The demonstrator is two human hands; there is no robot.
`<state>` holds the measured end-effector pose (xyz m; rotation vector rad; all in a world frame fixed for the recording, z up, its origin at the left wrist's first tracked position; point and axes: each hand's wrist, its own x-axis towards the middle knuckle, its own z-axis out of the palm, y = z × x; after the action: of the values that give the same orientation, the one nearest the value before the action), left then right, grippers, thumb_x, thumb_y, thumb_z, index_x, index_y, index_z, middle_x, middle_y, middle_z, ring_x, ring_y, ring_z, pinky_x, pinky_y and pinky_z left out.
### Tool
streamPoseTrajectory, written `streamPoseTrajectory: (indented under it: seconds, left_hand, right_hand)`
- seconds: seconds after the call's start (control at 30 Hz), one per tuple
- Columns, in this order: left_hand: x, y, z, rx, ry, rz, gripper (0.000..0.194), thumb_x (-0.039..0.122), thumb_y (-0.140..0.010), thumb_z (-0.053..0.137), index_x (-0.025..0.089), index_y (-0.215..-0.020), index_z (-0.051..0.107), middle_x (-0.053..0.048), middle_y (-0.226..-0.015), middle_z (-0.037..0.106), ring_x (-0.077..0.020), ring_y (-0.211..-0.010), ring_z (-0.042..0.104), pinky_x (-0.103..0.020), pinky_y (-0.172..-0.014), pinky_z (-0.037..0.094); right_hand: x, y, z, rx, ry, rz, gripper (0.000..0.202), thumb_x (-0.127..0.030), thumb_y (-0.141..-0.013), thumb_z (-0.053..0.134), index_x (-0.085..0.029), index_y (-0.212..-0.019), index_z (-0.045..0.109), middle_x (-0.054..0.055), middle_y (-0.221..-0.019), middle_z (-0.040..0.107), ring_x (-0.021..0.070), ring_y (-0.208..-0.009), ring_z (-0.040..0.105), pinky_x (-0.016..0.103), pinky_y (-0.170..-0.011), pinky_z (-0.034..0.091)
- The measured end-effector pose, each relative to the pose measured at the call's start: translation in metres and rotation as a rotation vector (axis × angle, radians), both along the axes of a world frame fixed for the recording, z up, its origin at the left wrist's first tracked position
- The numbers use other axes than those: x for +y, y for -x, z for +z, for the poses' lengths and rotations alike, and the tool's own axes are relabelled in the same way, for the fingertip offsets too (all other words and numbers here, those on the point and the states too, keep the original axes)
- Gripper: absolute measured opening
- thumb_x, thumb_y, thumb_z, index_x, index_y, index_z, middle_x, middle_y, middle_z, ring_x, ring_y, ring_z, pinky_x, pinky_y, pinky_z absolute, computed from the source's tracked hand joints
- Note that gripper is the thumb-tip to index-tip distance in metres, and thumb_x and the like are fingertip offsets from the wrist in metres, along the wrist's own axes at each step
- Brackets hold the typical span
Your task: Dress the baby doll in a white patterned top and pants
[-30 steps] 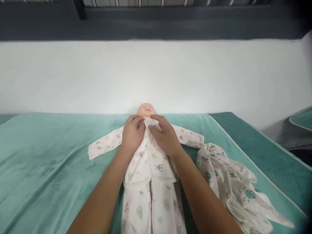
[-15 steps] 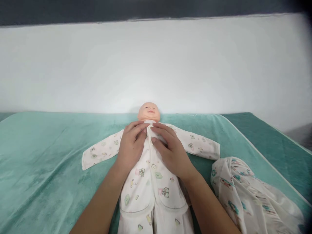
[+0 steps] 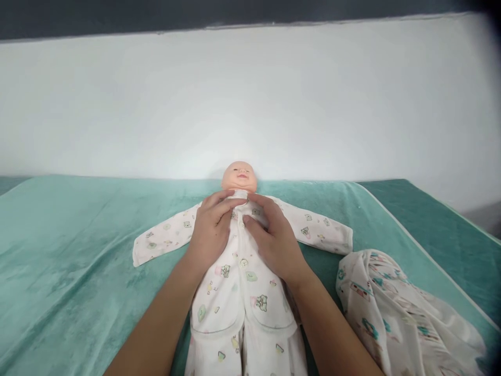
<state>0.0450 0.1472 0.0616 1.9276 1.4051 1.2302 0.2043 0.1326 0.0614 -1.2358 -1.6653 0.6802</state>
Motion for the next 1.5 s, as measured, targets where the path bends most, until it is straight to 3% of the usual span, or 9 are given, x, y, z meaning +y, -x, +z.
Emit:
streamPoseTrajectory:
  seconds: [0.23, 0.4, 0.53, 0.6, 0.67, 1.0, 1.2, 1.5]
  left_hand:
    - [-0.001, -0.001, 0.003, 0.039, -0.001, 0.000, 0.040, 0.018, -0.096, 0.041, 0.033, -0.101, 0.076, 0.001, -0.136, 0.060, -0.0231, -0.129, 0.051, -0.046, -0.113, 0.038]
    - [-0.002, -0.004, 0.001, -0.096, -0.015, 0.060, 0.034, 0.016, -0.093, 0.044, 0.029, -0.097, 0.076, 0.000, -0.129, 0.064, -0.0207, -0.121, 0.058, -0.039, -0.106, 0.045]
    - [-0.006, -0.004, 0.001, -0.197, -0.051, 0.184, 0.026, 0.013, -0.087, 0.048, 0.025, -0.086, 0.071, 0.000, -0.119, 0.067, -0.0191, -0.112, 0.061, -0.036, -0.098, 0.048]
    - [-0.010, -0.003, 0.003, -0.196, -0.039, 0.180, 0.025, 0.011, -0.084, 0.049, 0.024, -0.079, 0.070, 0.001, -0.117, 0.068, -0.0196, -0.112, 0.061, -0.037, -0.098, 0.047]
    - [-0.017, -0.003, 0.004, -0.184, -0.015, 0.146, 0.024, 0.011, -0.081, 0.050, 0.024, -0.076, 0.070, 0.001, -0.117, 0.068, -0.0207, -0.114, 0.060, -0.038, -0.100, 0.045]
    - [-0.037, 0.003, -0.007, -0.253, 0.002, 0.046, 0.024, 0.018, -0.088, 0.052, 0.026, -0.094, 0.073, -0.001, -0.129, 0.064, -0.0221, -0.124, 0.056, -0.038, -0.099, 0.047]
    - [-0.032, 0.001, -0.007, -0.242, -0.023, 0.045, 0.025, 0.017, -0.090, 0.051, 0.027, -0.093, 0.075, -0.001, -0.126, 0.065, -0.0212, -0.123, 0.056, -0.038, -0.100, 0.046]
    - [-0.031, 0.001, -0.004, -0.216, -0.005, 0.047, 0.029, 0.017, -0.090, 0.051, 0.029, -0.094, 0.077, 0.000, -0.126, 0.065, -0.0218, -0.124, 0.056, -0.040, -0.104, 0.045]
  right_hand:
    - [0.001, -0.001, 0.000, -0.088, -0.071, 0.060, 0.041, -0.026, -0.095, 0.053, -0.033, -0.136, 0.054, 0.000, -0.147, 0.053, 0.0226, -0.140, 0.041, 0.045, -0.118, 0.032]
    - [0.002, 0.000, -0.002, 0.010, -0.055, 0.030, 0.041, -0.026, -0.092, 0.056, -0.031, -0.133, 0.056, 0.001, -0.142, 0.057, 0.0225, -0.134, 0.048, 0.043, -0.115, 0.036]
    - [0.001, -0.001, -0.004, 0.178, -0.081, -0.058, 0.022, -0.019, -0.089, 0.052, -0.026, -0.100, 0.070, 0.002, -0.127, 0.066, 0.0226, -0.118, 0.059, 0.042, -0.104, 0.045]
    - [-0.003, -0.001, -0.004, 0.189, -0.134, -0.072, 0.024, -0.013, -0.085, 0.050, -0.024, -0.079, 0.070, 0.002, -0.121, 0.068, 0.0224, -0.112, 0.062, 0.041, -0.101, 0.047]
    - [-0.009, 0.000, -0.004, 0.171, -0.166, -0.066, 0.029, -0.010, -0.082, 0.048, -0.024, -0.071, 0.070, 0.001, -0.117, 0.069, 0.0221, -0.111, 0.062, 0.040, -0.099, 0.048]
    - [-0.040, 0.002, -0.015, 0.109, -0.210, -0.078, 0.035, -0.012, -0.089, 0.049, -0.030, -0.098, 0.077, 0.001, -0.128, 0.066, 0.0219, -0.122, 0.059, 0.044, -0.109, 0.044]
    - [-0.040, 0.000, -0.015, 0.112, -0.219, -0.050, 0.027, -0.021, -0.096, 0.054, -0.031, -0.112, 0.074, 0.003, -0.131, 0.066, 0.0223, -0.126, 0.057, 0.046, -0.111, 0.043]
    - [-0.038, -0.001, -0.009, 0.048, -0.223, 0.033, 0.029, -0.021, -0.096, 0.057, -0.036, -0.113, 0.074, -0.001, -0.135, 0.064, 0.0217, -0.132, 0.049, 0.048, -0.113, 0.040]
